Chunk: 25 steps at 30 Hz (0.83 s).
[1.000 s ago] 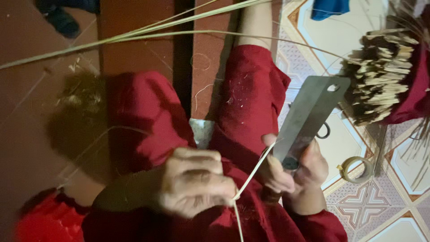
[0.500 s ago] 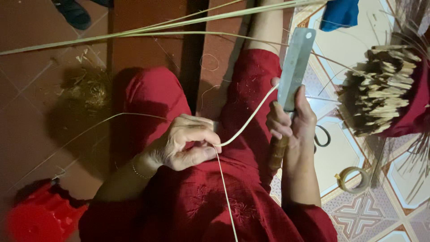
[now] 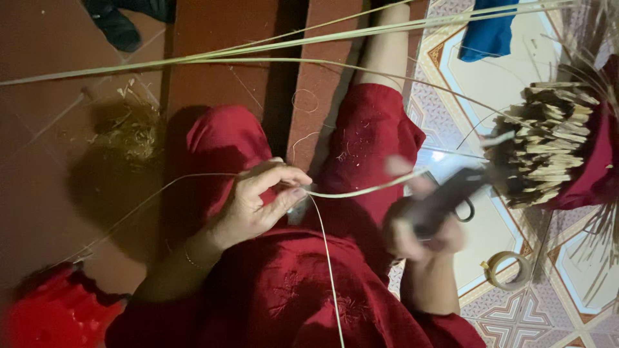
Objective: The person sits on the floor and uses a knife to sharpen the ends of thin wooden sticks. They repeatedly hold a stick in one hand and scrape it with the knife in the other, then set the sharpened stick aside.
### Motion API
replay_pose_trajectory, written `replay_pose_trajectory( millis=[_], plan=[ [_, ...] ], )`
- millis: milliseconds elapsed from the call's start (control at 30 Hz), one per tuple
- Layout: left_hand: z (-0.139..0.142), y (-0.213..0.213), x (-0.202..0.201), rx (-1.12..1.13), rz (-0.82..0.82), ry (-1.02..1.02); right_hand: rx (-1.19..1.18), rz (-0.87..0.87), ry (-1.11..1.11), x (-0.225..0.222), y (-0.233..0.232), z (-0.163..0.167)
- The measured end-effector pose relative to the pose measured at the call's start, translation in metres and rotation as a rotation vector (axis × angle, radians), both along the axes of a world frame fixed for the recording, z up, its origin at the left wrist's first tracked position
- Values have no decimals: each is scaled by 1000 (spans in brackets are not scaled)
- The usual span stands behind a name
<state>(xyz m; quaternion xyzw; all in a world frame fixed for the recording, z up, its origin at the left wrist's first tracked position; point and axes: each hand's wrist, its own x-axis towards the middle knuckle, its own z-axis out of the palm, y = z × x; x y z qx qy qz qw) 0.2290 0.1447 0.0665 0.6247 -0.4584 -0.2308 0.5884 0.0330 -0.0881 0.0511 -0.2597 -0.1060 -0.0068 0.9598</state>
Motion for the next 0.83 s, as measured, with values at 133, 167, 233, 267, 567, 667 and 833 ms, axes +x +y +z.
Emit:
replay_pose_trajectory(
  millis=[133,167,233,267,567,667,833],
  plan=[
    [3,0,-5,119,67,133,-302,-64,323,-3,47,9],
    [2,1,-5,155,72,170,-299,-74,342,1,52,6],
    [-1,2,0,78,78,-9,-248,-77,381,6,54,4],
    [-2,3,3,40,82,-100,-200,-70,402,7,54,3],
    [-19,10,18,32,-41,-18,65,69,446,34,53,-21],
    [-23,15,18,56,-5,-82,36,38,481,40,49,-30],
    [-34,16,21,97,-4,-129,-27,-14,532,48,48,-42]
  ],
)
